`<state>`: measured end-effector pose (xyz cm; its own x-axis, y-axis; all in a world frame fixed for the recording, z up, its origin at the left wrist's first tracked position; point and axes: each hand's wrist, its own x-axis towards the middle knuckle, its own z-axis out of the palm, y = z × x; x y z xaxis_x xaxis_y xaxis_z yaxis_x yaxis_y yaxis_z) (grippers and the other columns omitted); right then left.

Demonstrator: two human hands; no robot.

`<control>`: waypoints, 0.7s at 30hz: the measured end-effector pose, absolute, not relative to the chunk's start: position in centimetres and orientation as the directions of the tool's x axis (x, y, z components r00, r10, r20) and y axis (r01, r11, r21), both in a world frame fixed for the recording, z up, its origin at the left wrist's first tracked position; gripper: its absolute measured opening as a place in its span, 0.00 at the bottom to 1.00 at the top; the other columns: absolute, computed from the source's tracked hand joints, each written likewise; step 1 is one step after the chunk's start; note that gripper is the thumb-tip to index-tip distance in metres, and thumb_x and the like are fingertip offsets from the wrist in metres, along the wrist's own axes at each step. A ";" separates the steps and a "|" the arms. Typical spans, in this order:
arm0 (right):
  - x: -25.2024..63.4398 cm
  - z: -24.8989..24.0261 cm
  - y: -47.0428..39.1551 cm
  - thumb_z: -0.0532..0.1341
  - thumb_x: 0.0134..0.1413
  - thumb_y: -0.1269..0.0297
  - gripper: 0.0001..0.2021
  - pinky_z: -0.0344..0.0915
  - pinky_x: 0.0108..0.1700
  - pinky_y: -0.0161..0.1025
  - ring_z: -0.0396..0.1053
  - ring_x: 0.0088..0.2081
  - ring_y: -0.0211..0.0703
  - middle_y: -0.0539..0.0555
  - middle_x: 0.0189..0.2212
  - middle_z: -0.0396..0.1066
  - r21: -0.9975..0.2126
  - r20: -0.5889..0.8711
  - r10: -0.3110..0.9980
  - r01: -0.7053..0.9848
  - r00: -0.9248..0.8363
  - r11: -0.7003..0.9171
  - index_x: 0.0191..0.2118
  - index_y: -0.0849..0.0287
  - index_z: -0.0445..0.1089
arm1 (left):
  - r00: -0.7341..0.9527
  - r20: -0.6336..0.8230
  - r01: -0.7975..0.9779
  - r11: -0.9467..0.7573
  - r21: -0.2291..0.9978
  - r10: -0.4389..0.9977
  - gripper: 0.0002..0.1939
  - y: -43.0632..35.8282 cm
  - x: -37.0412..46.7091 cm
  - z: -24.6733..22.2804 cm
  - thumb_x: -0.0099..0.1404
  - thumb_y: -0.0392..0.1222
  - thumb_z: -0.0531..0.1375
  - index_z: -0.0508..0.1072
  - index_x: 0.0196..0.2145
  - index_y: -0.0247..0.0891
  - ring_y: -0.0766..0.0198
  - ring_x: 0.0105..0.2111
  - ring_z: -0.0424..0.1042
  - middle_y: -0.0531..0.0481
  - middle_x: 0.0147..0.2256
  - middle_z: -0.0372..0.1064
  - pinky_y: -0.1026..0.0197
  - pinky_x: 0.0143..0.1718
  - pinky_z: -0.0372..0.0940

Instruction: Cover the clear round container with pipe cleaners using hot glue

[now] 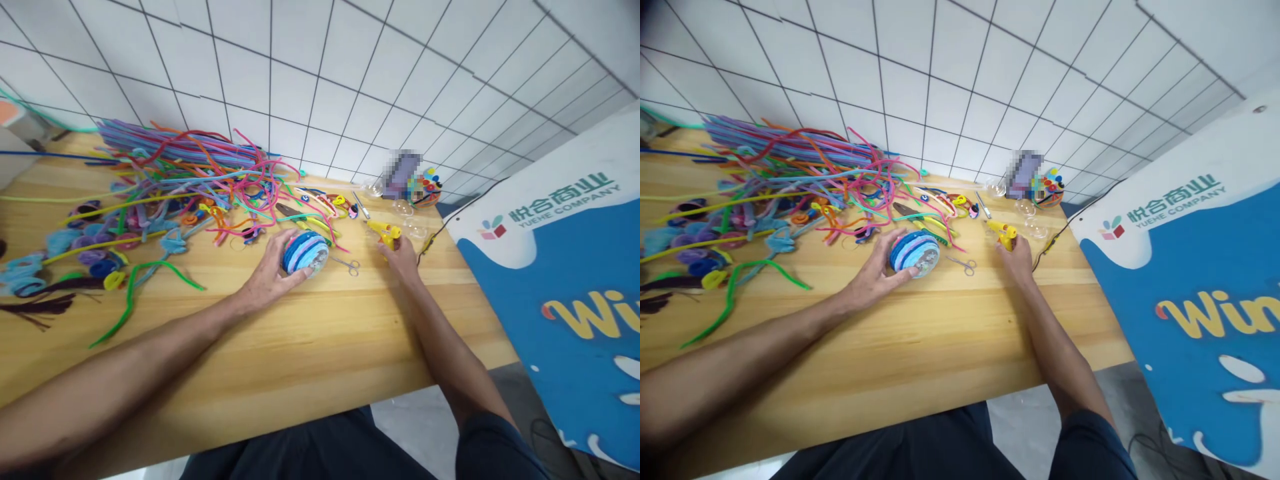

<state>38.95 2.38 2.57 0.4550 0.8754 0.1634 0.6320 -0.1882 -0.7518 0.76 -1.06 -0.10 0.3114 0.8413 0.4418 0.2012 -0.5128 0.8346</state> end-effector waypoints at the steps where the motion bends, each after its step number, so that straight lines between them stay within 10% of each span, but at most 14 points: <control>1: 38.7 2.7 2.9 0.72 0.45 0.49 0.19 0.72 0.56 0.55 0.76 0.48 0.60 0.62 0.42 0.81 -0.740 0.151 0.881 0.642 0.448 -0.200 0.39 0.56 0.76 | 0.321 0.441 0.203 -0.515 0.833 0.838 0.43 -1.1 0.7 0.0 0.72 0.56 0.71 0.57 0.75 0.45 0.39 0.74 0.64 0.35 0.71 0.61 0.34 0.77 0.61; 9: 35.9 6.1 0.2 0.70 0.56 0.48 0.20 0.76 0.57 0.56 0.81 0.50 0.61 0.63 0.49 0.85 -0.812 0.203 0.949 0.583 0.242 0.025 0.47 0.57 0.81 | 0.312 0.420 0.196 -0.491 0.849 0.852 0.42 -1.2 0.8 0.3 0.73 0.59 0.69 0.57 0.75 0.44 0.38 0.74 0.64 0.34 0.72 0.61 0.33 0.77 0.61; 21: 31.3 6.0 -5.8 0.69 0.68 0.45 0.16 0.72 0.39 0.43 0.74 0.35 0.47 0.52 0.34 0.78 -0.839 0.080 0.968 0.508 -0.238 0.194 0.42 0.53 0.79 | 0.279 0.433 0.257 -0.501 0.826 0.857 0.44 -1.4 0.8 -0.2 0.75 0.66 0.66 0.55 0.77 0.47 0.42 0.74 0.65 0.35 0.72 0.61 0.36 0.76 0.62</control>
